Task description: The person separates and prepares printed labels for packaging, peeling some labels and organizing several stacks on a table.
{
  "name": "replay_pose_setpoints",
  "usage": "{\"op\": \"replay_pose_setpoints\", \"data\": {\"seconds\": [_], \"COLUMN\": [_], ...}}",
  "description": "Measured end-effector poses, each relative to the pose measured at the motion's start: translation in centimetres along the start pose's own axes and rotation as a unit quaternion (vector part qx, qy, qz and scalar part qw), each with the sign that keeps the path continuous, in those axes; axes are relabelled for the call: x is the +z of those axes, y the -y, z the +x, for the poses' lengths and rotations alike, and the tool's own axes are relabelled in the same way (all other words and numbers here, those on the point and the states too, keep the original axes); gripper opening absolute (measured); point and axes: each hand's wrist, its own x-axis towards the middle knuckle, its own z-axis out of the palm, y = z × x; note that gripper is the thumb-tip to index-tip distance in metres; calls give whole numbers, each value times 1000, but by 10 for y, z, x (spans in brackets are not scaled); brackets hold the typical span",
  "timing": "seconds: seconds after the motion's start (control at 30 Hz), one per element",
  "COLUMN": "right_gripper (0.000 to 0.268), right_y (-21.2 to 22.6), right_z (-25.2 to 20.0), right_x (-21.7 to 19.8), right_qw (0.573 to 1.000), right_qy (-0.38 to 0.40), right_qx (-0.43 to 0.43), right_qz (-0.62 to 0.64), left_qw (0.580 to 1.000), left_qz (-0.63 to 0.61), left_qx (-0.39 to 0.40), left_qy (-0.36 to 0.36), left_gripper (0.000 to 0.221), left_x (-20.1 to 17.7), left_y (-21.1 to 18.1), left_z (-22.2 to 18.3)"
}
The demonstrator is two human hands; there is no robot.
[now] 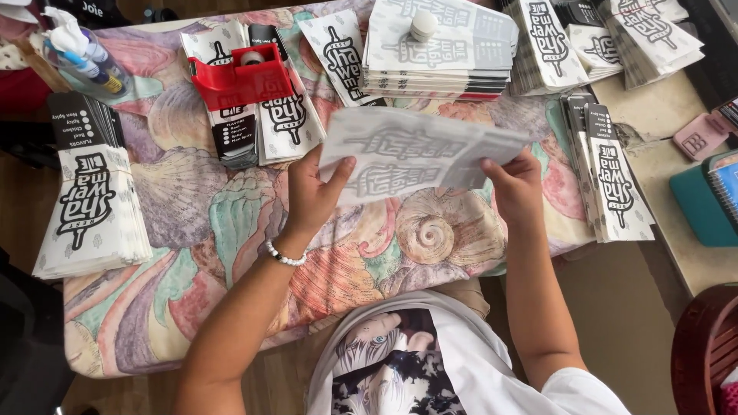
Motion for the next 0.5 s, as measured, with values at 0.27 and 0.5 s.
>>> {"op": "replay_pose_setpoints", "data": {"seconds": [0.27, 0.5], "right_gripper": [11, 13], "right_y": [0, -6], "right_z": [-5, -2], "right_x": [11, 2], "right_qw": [997, 995], "right_qy": [-49, -88], "right_qx": [31, 39], "right_qz": [-41, -4], "left_qw": [976, 986], "left_qz": [-133, -44], "left_qx": [-147, -92], "left_qy": [87, 129], "left_gripper": [20, 12], "left_x": [3, 3], "left_y": [-8, -33], "left_z": [-4, -4]}}
